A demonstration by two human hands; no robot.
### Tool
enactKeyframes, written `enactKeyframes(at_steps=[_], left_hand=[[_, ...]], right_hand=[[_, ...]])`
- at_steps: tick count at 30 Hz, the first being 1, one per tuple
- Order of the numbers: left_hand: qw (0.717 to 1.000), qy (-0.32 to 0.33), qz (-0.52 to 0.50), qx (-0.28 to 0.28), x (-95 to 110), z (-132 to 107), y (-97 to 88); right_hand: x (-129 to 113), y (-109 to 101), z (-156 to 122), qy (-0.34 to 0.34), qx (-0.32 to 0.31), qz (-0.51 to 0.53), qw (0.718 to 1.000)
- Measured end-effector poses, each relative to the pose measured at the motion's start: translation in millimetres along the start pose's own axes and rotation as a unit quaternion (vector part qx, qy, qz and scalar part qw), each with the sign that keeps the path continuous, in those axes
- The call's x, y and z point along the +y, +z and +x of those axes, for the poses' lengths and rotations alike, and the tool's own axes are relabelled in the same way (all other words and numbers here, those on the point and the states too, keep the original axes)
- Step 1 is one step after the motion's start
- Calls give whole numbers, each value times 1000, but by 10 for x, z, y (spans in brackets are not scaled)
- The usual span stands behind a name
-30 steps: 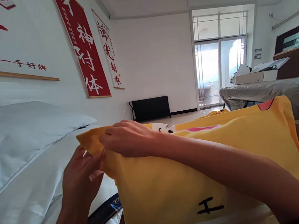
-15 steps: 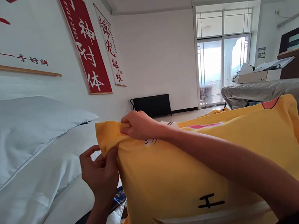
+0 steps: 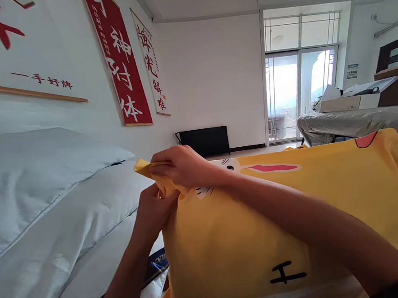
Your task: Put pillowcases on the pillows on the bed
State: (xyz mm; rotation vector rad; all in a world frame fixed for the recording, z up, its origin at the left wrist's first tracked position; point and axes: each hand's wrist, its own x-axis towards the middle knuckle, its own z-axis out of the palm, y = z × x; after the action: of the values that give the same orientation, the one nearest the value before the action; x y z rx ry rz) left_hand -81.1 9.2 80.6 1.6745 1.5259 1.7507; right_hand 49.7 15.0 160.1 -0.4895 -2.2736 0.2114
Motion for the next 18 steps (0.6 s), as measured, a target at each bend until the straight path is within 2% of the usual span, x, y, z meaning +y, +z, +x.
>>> enactKeyframes(at_steps=[2,4,6,8,11,13,14,16,18], left_hand=[[997,4,43,67,14,-28,15],[984,39,95,145,0,-29,17],[972,61,124,189,-31,-1,2],[976,69,88,189,-68,35,-29],[991,44,-41,119,-94,54,-79],[994,20,-55,95,-76,37,-89],[993,23,-35,110,-56,24,-82],[983,52,-12,175,0,2,-41],[966,50,-60,245,63,-8,19]], right_hand=[[13,-21,-19,-17,-14,-8,1000],[30,-61,-50,-21,-7,-26,999],[49,-98,-85,-12,-1,-47,999],[67,-112,-111,0,-4,-66,998],[95,-80,-112,8,4,-99,995],[112,-40,-93,3,4,-117,993],[118,-22,-84,-5,-2,-123,992],[117,1,-76,-19,-15,-135,991],[98,1,-92,-15,-25,-167,985]])
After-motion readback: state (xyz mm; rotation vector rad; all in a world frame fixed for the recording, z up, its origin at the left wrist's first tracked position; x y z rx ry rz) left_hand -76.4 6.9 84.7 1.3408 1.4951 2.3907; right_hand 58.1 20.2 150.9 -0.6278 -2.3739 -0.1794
